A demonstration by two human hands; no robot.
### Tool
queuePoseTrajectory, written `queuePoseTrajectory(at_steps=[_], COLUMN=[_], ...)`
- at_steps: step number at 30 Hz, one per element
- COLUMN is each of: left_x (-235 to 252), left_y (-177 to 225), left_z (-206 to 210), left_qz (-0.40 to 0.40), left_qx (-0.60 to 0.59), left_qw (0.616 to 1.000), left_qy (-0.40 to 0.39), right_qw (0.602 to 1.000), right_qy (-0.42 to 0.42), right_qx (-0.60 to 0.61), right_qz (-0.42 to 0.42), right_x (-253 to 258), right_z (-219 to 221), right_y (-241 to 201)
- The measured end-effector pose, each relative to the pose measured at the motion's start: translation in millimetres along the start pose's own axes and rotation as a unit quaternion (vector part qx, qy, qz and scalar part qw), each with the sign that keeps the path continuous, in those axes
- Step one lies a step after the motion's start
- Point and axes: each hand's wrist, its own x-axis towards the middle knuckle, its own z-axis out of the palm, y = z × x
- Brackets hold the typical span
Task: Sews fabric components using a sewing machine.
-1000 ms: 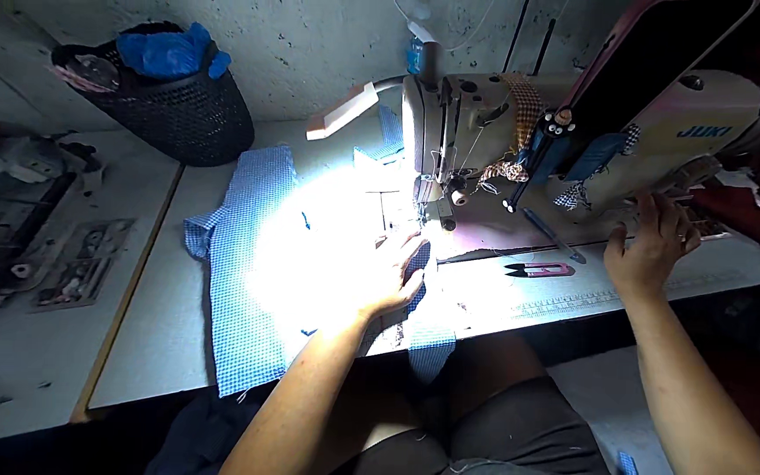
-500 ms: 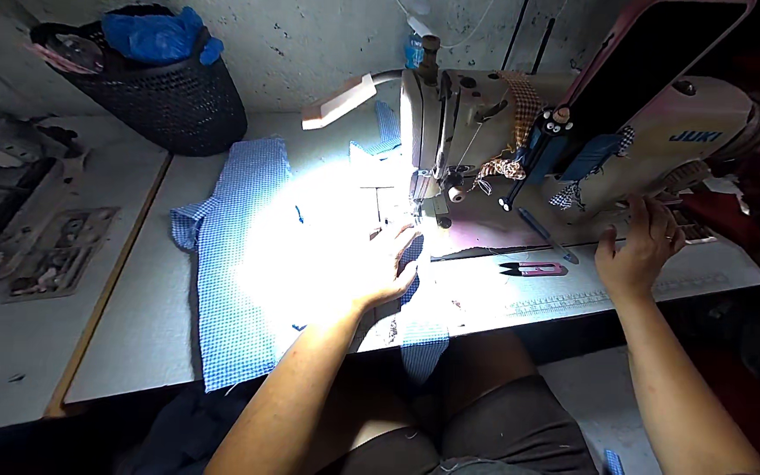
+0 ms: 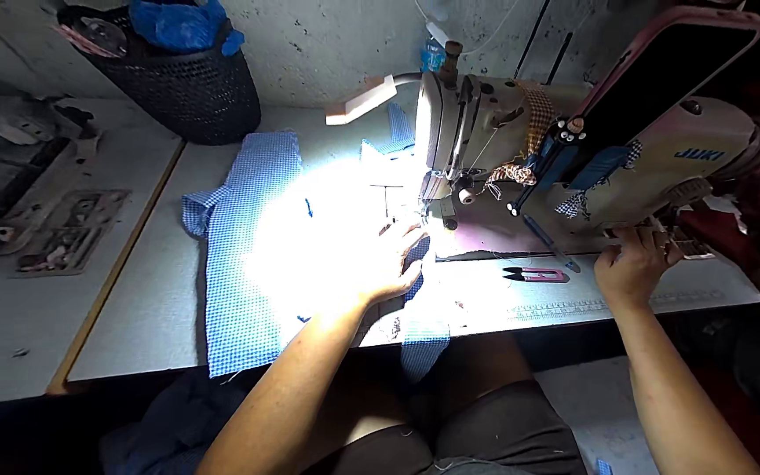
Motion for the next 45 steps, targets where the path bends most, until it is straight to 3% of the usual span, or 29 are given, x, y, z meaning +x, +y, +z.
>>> queuePoseTrajectory(at_steps=[11, 16, 18, 21, 23, 24, 27, 29, 32, 34, 35, 38, 41, 43, 45], left_x=[-2, -2, -1, -1, 0, -1, -2, -1, 0, -5, -12, -55, -106, -128, -139], left_y=[0, 2, 2, 1, 1, 1, -3, -4, -3, 5, 13, 62, 121, 149, 161], left_z=[-1, -4, -3, -3, -3, -4, -1, -1, -3, -9, -15, -33, -21, -8, -1], left_qz=[0.009, -0.005, -0.009, -0.015, -0.015, -0.018, -0.018, -0.014, -0.014, -0.044, -0.073, -0.192, -0.235, -0.277, -0.357], left_qx=[0.002, -0.011, -0.032, -0.047, -0.041, -0.035, -0.039, -0.044, -0.039, -0.029, -0.020, -0.023, -0.175, -0.343, -0.473], left_qw=[1.000, 1.000, 0.999, 0.999, 0.999, 0.999, 0.999, 0.998, 0.999, 0.998, 0.996, 0.980, 0.947, 0.879, 0.780], left_qy=[0.001, -0.014, -0.009, -0.015, -0.016, -0.025, -0.028, -0.034, -0.032, -0.035, -0.048, -0.034, 0.130, 0.183, 0.202], right_qw=[1.000, 0.998, 0.997, 0.974, 0.928, 0.897, 0.820, 0.717, 0.609, 0.566, 0.570, 0.636, 0.683, 0.688, 0.686], right_qy=[0.027, -0.016, -0.017, 0.010, -0.025, -0.092, -0.368, -0.529, -0.537, -0.501, -0.477, -0.410, -0.381, -0.380, -0.390], right_qx=[-0.008, 0.037, 0.073, 0.197, 0.335, 0.405, 0.436, 0.450, 0.557, 0.622, 0.639, 0.644, 0.620, 0.615, 0.612], right_qz=[0.006, 0.047, 0.012, -0.114, -0.161, -0.154, -0.043, 0.061, 0.176, 0.206, 0.198, 0.110, 0.066, 0.062, 0.055], right_x=[0, -1, -16, -66, -105, -123, -161, -162, -166, -168, -170, -173, -165, -156, -149], right_z=[-1, -20, -33, -53, -63, -68, -66, -56, -44, -45, -47, -57, -79, -87, -90], right_y=[0, -20, -43, -85, -115, -127, -153, -163, -184, -197, -201, -203, -205, -210, -216])
